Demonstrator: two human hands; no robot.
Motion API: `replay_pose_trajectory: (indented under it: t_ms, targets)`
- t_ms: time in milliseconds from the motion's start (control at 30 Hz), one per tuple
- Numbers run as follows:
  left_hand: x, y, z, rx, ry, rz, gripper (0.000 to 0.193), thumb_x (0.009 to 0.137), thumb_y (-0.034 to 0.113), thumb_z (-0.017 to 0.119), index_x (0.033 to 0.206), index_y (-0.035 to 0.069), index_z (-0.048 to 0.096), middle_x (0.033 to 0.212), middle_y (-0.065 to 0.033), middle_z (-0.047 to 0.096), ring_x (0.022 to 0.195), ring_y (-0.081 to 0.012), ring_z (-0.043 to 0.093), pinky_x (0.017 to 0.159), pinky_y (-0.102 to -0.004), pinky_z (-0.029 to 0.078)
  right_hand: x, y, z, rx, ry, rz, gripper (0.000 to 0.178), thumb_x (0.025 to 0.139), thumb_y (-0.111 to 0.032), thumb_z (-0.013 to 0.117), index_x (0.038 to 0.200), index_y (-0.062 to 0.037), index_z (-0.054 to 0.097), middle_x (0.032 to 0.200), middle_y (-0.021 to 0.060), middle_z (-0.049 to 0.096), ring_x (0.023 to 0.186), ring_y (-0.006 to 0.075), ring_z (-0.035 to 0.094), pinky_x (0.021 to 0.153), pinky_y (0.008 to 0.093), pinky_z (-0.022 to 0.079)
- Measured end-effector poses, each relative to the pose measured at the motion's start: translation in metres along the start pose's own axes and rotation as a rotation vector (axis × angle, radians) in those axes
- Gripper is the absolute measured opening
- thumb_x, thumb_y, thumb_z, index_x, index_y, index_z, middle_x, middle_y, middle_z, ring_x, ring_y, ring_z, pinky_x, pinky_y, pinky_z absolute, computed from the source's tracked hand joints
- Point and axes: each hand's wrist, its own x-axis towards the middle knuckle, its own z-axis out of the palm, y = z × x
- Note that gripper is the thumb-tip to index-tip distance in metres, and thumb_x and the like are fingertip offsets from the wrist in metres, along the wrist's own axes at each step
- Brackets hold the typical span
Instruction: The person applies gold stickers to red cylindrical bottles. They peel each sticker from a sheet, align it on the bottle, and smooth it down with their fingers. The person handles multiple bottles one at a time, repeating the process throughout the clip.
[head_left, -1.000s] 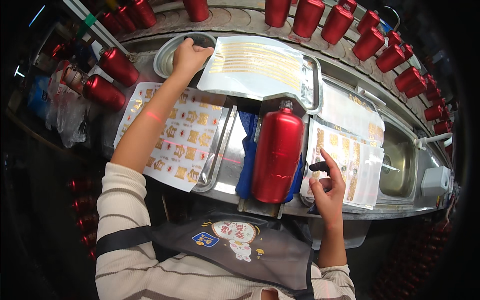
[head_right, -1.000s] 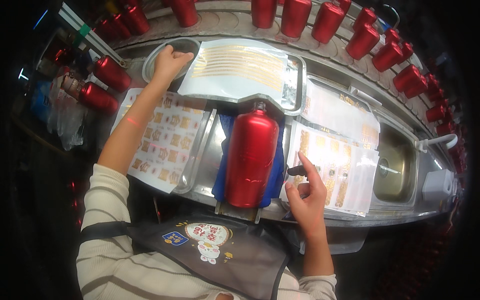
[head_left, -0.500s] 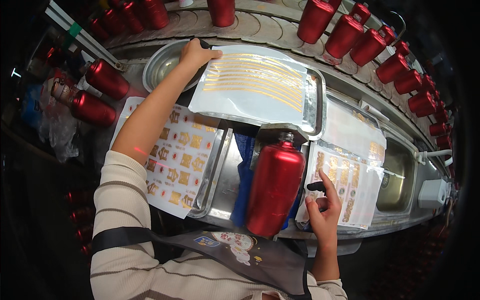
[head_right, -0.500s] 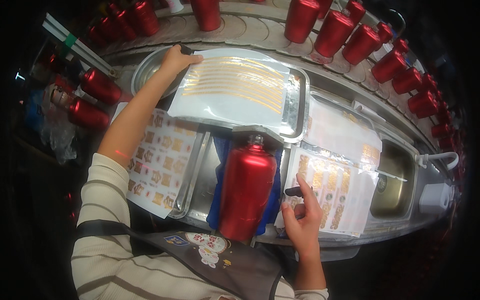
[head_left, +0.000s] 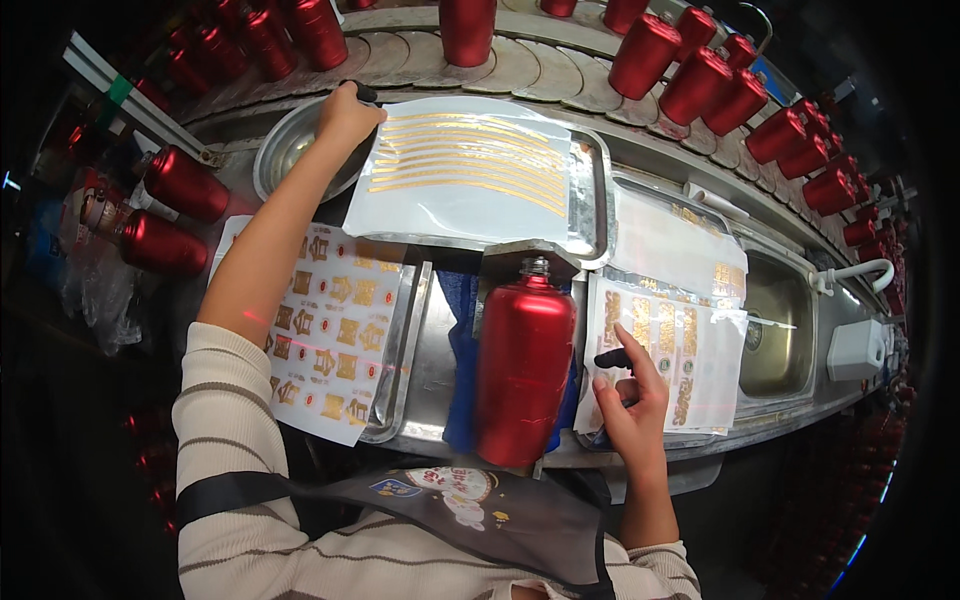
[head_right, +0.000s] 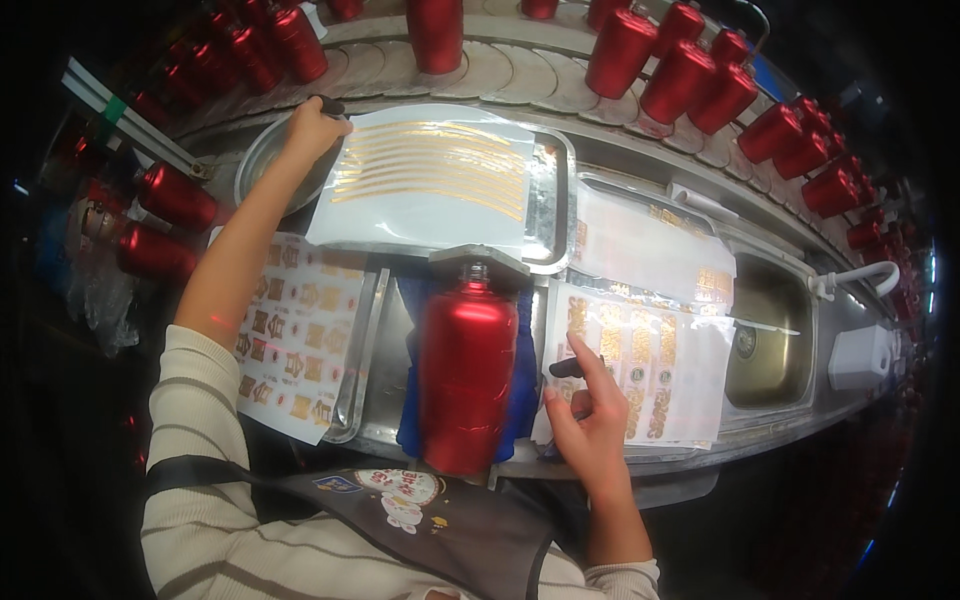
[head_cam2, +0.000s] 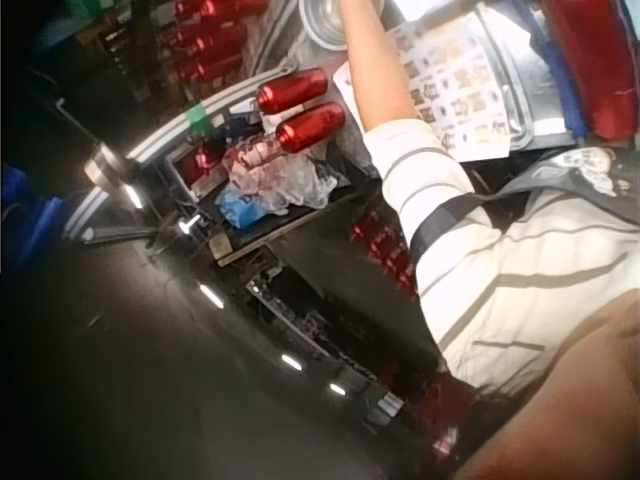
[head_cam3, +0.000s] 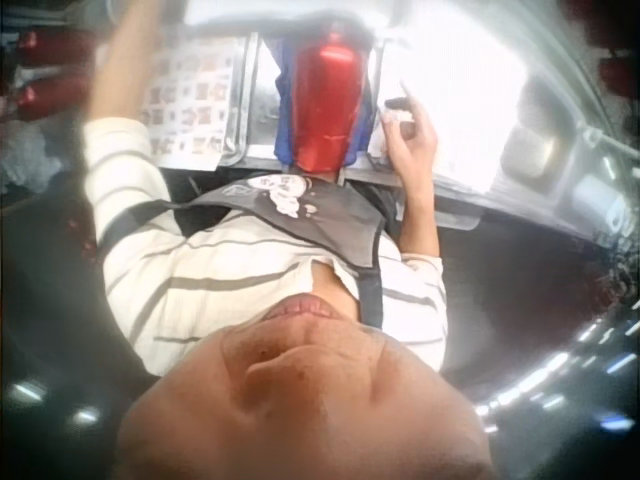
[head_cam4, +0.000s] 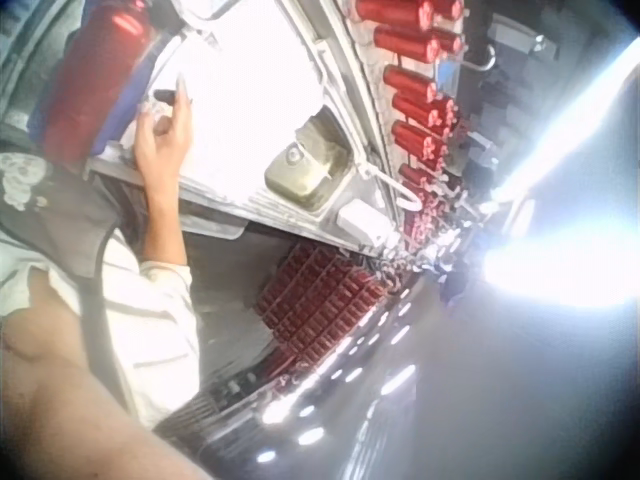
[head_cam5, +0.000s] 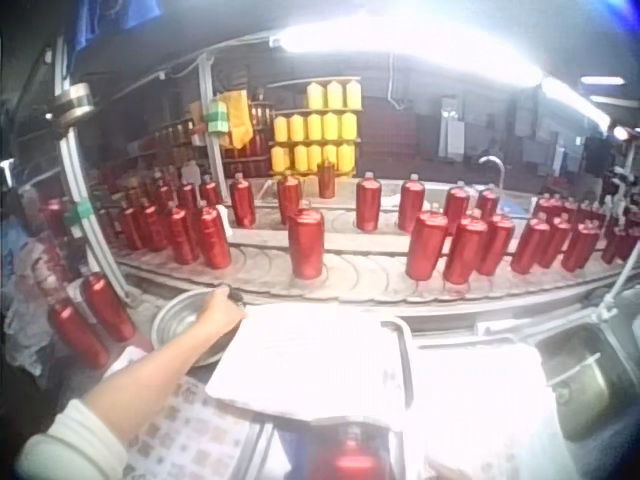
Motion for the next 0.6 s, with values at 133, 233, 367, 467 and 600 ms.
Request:
replay_pose_trajectory:
  t_ms: [133,233,367,467,600]
  targets:
    - [-0.011,0.044,-0.018,-0.144,-0.002,0.209,0.032,0.074,0.018,0.083,0.087,0.0,0.059,0.077,-0.0117,0.07,0.073,-0.0235,0.069,0.07,-0.0368,0.054,0.019,-0.014,-0.016,0.019,0.061,-0.035,0.063,0.081,0.003,0.067,0.142,-0.0045,0.055,0.108,0.0079,0.066,0.055,0.001,0.041,0.052,0.0179,0.038]
    - [-0.026,0.107,-0.04,-0.352,-0.177,0.373,0.025,0.082,0.011,0.078,0.091,0.001,0.057,0.073,-0.0033,0.062,0.063,-0.0078,0.059,0.056,-0.0257,0.049,0.062,-0.037,-0.027,0.06,0.089,-0.104,0.059,0.082,0.0,0.065,0.14,-0.0055,0.057,0.12,0.0096,0.063,0.058,0.0005,0.044,0.054,0.0173,0.039]
    - [-0.09,0.204,-0.079,-0.564,-0.412,0.683,0.026,0.086,0.012,0.077,0.1,0.0,0.059,0.079,-0.0011,0.064,0.075,-0.0074,0.062,0.067,-0.0228,0.05,0.139,-0.091,-0.023,0.059,0.074,-0.335,0.068,0.075,-0.004,0.064,0.142,-0.0056,0.052,0.12,0.0097,0.06,0.056,0.0029,0.043,0.054,0.0206,0.04]
    - [-0.129,0.247,-0.121,-0.764,-0.622,0.829,0.032,0.092,0.003,0.067,0.121,-0.002,0.055,0.09,-0.0064,0.066,0.088,-0.0108,0.064,0.072,-0.0249,0.05,0.18,-0.116,-0.023,0.243,-0.227,-0.354,0.053,0.074,-0.006,0.064,0.126,-0.0016,0.06,0.093,0.0023,0.064,0.06,0.003,0.048,0.056,0.0197,0.039]
    - [-0.15,0.23,-0.134,-0.829,-0.637,0.592,0.036,0.092,0.005,0.069,0.123,-0.004,0.054,0.09,-0.0055,0.067,0.083,-0.0094,0.064,0.069,-0.0235,0.05,0.158,-0.121,-0.059,0.388,-0.584,-0.113,0.019,0.079,-0.018,0.072,0.089,-0.0023,0.065,0.073,-0.0016,0.059,0.051,0.001,0.043,0.045,0.0178,0.031]
